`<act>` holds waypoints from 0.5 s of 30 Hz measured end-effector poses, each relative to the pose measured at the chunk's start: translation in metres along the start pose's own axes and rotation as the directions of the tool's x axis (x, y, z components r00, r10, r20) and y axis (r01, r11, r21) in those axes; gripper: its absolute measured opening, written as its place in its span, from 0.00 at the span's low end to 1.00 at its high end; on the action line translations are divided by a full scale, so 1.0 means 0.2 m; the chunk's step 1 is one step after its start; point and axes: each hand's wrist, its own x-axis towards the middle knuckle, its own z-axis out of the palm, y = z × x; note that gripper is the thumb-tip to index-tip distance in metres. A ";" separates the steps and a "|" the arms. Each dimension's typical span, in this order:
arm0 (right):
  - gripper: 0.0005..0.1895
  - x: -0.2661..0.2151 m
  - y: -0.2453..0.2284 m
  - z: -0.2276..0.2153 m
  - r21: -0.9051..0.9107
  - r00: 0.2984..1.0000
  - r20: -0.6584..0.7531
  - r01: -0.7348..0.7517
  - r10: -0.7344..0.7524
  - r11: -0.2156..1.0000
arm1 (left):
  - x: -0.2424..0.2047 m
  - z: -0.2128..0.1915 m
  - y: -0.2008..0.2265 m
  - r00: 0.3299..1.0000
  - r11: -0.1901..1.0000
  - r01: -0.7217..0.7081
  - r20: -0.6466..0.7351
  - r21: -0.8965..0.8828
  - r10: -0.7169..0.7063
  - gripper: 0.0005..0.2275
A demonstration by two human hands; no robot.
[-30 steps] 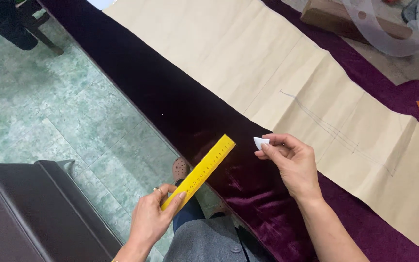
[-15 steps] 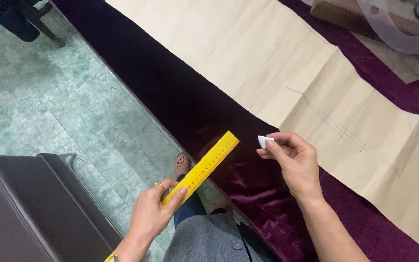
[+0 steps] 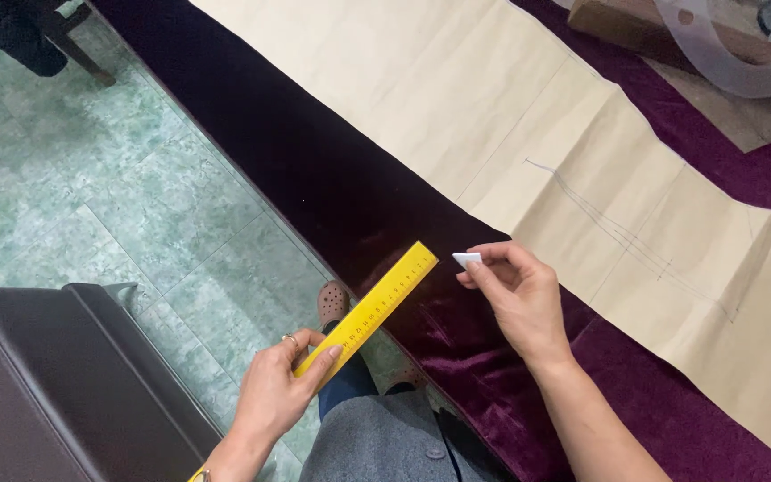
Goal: The person measures and marks a large piece of dark purple fabric using a yellow ruler and a white marking tool. They also place a beige paper pattern on the fabric to guide the markings. The person repeatedly repositions the ruler to draw straight lines and curves on the fabric surface.
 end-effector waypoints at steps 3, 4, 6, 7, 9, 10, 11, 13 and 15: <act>0.03 -0.01 -0.02 0.02 -0.094 0.996 0.020 0.090 -0.089 0.991 | 0.00 0.00 0.00 1.000 1.000 0.000 0.001 0.015 0.000 0.13; 0.02 -0.01 -0.03 0.03 -0.163 0.986 0.035 0.165 -0.161 0.973 | 0.00 -0.01 0.01 1.000 1.000 0.007 0.013 0.022 -0.008 0.13; 0.00 -0.01 -0.04 0.04 -0.279 0.970 0.061 0.243 -0.235 0.929 | -0.02 -0.02 0.04 1.000 1.000 0.007 0.026 0.023 -0.007 0.13; 0.01 -0.01 -0.05 0.04 -0.386 0.949 0.098 0.315 -0.301 0.867 | -0.03 -0.03 0.05 0.999 1.000 0.010 0.039 0.025 -0.011 0.13; 0.02 0.01 -0.02 0.05 -0.402 0.940 0.110 0.338 -0.322 0.851 | -0.03 -0.04 0.07 0.999 0.998 0.022 0.045 0.054 -0.025 0.14; 0.04 0.01 -0.01 0.05 -0.415 0.933 0.127 0.358 -0.336 0.837 | -0.04 -0.05 0.08 0.998 0.995 0.042 0.051 0.085 -0.047 0.14; 0.04 0.02 0.01 0.05 -0.418 0.933 0.124 0.359 -0.339 0.835 | -0.04 -0.05 0.08 0.998 0.996 0.037 0.051 0.085 -0.041 0.14; 0.04 0.03 0.03 0.06 -0.442 0.931 0.131 0.363 -0.342 0.820 | -0.04 -0.05 0.09 0.993 0.978 0.102 0.043 0.182 -0.112 0.14; 0.04 0.03 0.02 0.06 -0.448 0.935 0.127 0.352 -0.332 0.822 | -0.05 -0.07 0.13 0.988 0.971 0.124 0.069 0.204 -0.141 0.14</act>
